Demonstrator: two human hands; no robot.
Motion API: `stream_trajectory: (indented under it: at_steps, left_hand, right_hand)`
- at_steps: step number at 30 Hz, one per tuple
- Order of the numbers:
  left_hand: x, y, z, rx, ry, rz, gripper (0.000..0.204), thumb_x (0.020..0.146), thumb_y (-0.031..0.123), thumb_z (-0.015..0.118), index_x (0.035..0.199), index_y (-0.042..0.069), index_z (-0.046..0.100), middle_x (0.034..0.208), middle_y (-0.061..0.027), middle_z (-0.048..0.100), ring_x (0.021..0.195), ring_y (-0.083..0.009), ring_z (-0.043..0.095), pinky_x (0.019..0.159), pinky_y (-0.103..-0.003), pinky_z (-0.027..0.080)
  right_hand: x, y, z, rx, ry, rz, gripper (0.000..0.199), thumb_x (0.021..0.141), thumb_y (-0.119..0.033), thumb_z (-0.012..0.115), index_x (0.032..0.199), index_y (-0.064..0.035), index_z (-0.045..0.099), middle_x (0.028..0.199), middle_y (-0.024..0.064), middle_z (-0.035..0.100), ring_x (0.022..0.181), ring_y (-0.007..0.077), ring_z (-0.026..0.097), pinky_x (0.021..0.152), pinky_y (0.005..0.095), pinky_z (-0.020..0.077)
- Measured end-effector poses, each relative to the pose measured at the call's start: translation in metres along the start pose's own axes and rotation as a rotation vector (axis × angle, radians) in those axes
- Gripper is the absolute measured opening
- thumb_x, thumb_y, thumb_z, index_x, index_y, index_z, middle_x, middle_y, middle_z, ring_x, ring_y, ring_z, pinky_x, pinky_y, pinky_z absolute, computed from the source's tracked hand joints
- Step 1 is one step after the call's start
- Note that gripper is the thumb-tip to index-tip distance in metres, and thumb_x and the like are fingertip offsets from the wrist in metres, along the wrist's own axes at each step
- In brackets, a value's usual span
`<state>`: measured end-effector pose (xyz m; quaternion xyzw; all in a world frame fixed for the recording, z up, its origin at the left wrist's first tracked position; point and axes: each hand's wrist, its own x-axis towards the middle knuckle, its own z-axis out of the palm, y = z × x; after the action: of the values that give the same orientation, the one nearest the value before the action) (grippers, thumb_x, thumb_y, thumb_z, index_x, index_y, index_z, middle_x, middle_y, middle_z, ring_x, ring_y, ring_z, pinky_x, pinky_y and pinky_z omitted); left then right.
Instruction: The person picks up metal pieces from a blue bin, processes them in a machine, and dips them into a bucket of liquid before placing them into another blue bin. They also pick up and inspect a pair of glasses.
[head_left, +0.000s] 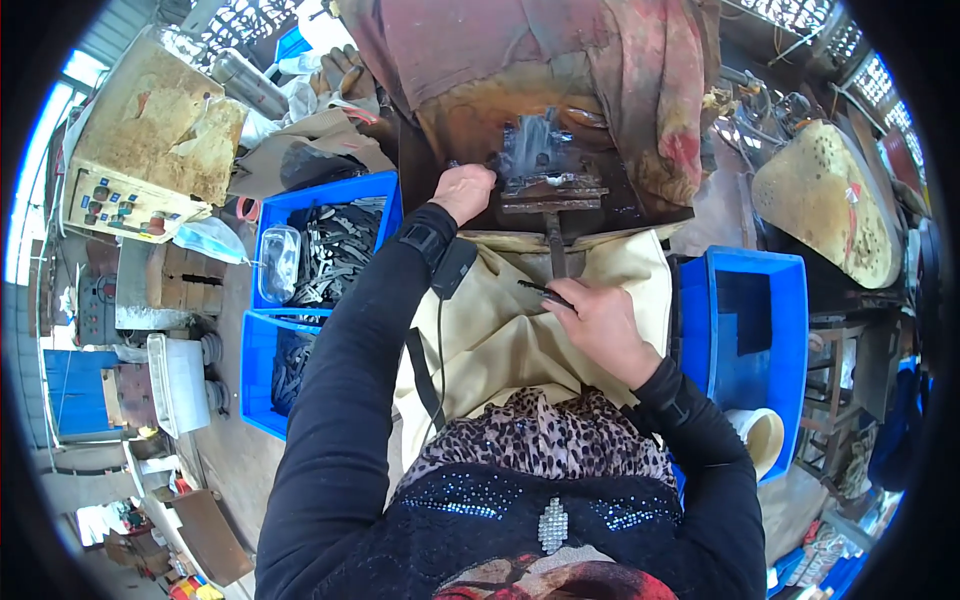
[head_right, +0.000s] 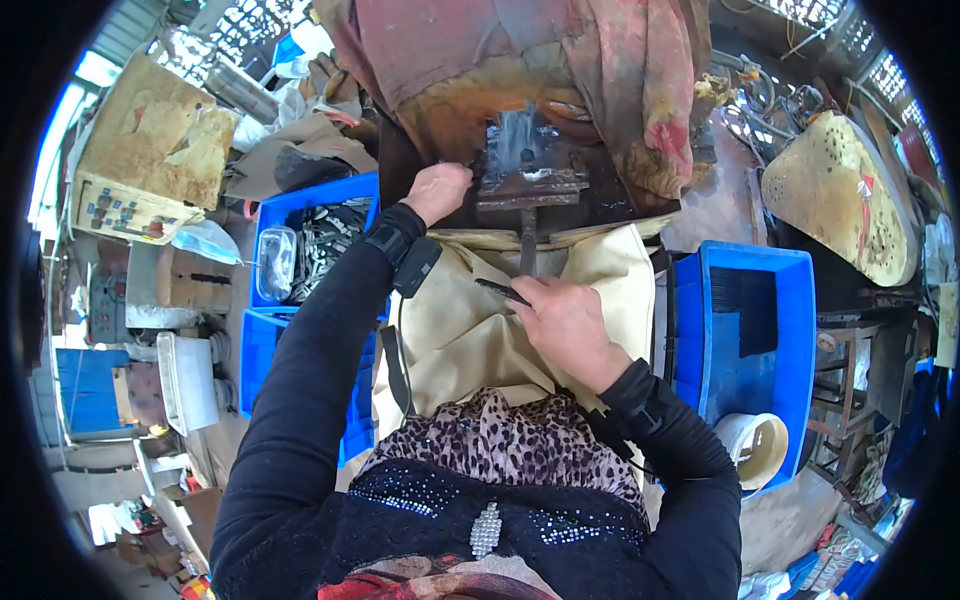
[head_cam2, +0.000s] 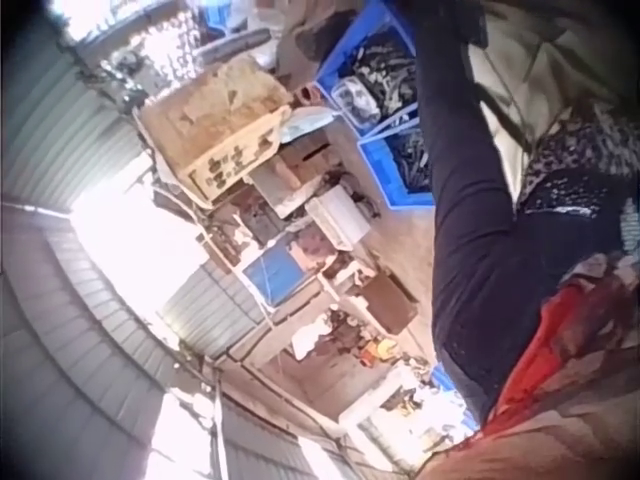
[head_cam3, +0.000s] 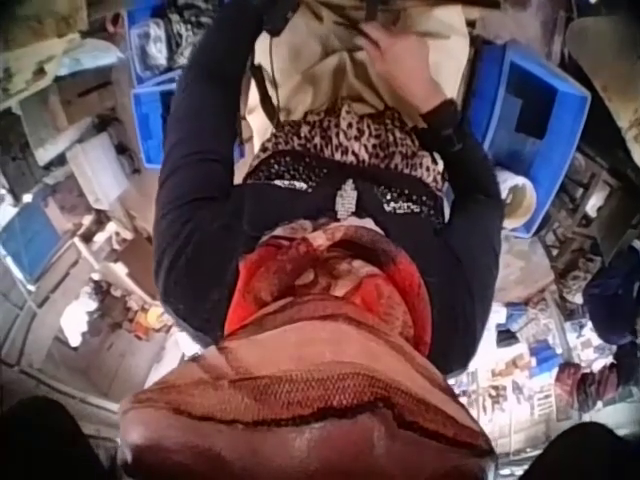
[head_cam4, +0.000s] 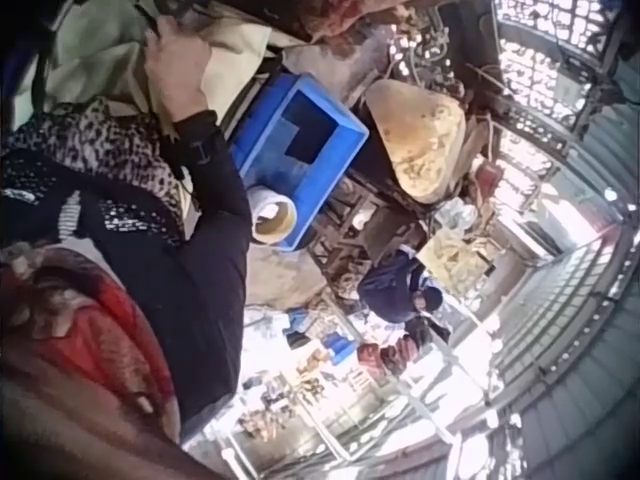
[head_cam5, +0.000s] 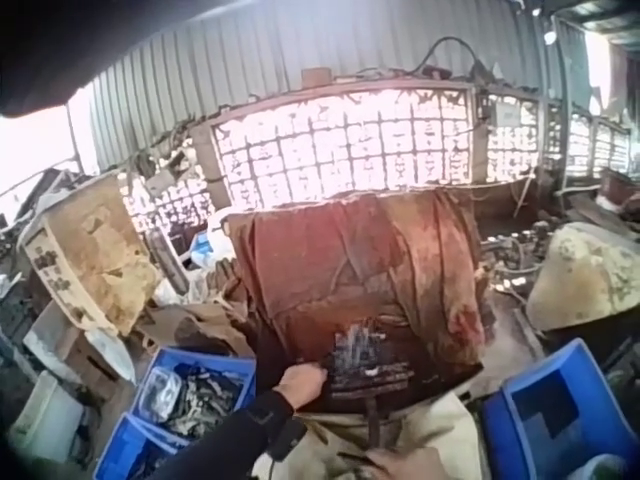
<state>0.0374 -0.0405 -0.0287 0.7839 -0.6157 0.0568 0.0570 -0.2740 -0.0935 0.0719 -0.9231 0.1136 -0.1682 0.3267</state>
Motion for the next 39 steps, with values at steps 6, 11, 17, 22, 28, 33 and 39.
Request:
stream_trajectory:
  at_steps: [6,11,17,22,28,33,39]
  left_hand:
    - [0.016,-0.001,0.025,-0.054,-0.073,-0.024,0.011,0.077,0.009,0.056,0.076,0.006,0.066,0.077,-0.0181,0.066,0.077,-0.0352,0.065,0.071,-0.045,0.052]
    - [0.009,-0.003,0.016,-0.057,-0.169,-0.016,0.016,0.077,0.01,0.054,0.081,0.004,0.069,0.084,-0.0204,0.068,0.085,-0.0368,0.066,0.078,-0.045,0.052]
    - [0.007,0.009,0.001,-0.083,-0.035,-0.067,0.016,0.078,0.015,0.058,0.068,0.006,0.066,0.07,-0.0189,0.065,0.073,-0.0369,0.065,0.068,-0.047,0.052]
    - [-0.005,0.024,-0.051,-0.114,0.156,-0.172,0.02,0.085,0.018,0.057,0.072,0.005,0.065,0.073,-0.0183,0.065,0.074,-0.0369,0.064,0.069,-0.048,0.051]
    - [-0.009,0.093,-0.089,-0.186,0.355,-0.07,0.017,0.082,0.014,0.057,0.068,0.005,0.061,0.069,-0.0165,0.063,0.068,-0.0342,0.064,0.064,-0.045,0.052]
    - [-0.014,0.127,-0.097,-0.186,0.31,-0.073,0.012,0.083,0.01,0.058,0.073,0.003,0.057,0.071,-0.0156,0.059,0.07,-0.034,0.061,0.064,-0.045,0.05]
    - [-0.026,0.103,-0.1,-0.474,0.266,-0.007,0.019,0.082,0.006,0.059,0.099,-0.002,0.062,0.081,-0.0182,0.062,0.075,-0.034,0.063,0.068,-0.044,0.052]
  right_hand:
    - [0.015,0.017,-0.007,0.616,-0.11,0.286,0.017,0.088,-0.021,0.067,0.091,-0.0045,0.064,0.07,0.0012,0.059,0.06,0.0142,0.054,0.053,0.0325,0.0435]
    - [0.046,0.035,-0.019,1.079,-0.036,0.716,0.018,0.09,-0.021,0.063,0.101,-0.0062,0.062,0.07,-0.0044,0.051,0.058,0.0085,0.047,0.052,0.0274,0.039]
    - [0.074,0.056,-0.011,1.482,0.083,0.686,0.021,0.093,-0.014,0.055,0.112,-0.0041,0.055,0.087,0.0067,0.062,0.068,0.0182,0.06,0.058,0.0292,0.0493]
    - [0.079,0.069,-0.008,1.613,0.166,0.594,0.025,0.094,-0.009,0.058,0.117,-0.0004,0.053,0.109,0.0169,0.063,0.1,0.0285,0.065,0.087,0.0418,0.0548]
    - [0.105,0.064,0.019,1.802,0.398,0.51,0.021,0.091,-0.005,0.061,0.11,-0.0023,0.052,0.103,0.0166,0.065,0.098,0.0298,0.065,0.09,0.0432,0.052]
    - [0.113,0.06,0.023,1.782,0.417,0.487,0.013,0.091,-0.003,0.062,0.102,-0.004,0.055,0.1,0.013,0.065,0.091,0.0235,0.065,0.085,0.0375,0.0527]
    - [0.106,0.06,0.014,1.738,0.361,0.475,0.02,0.093,-0.006,0.06,0.112,-0.0026,0.055,0.098,0.0107,0.065,0.083,0.0188,0.065,0.08,0.0358,0.0559]
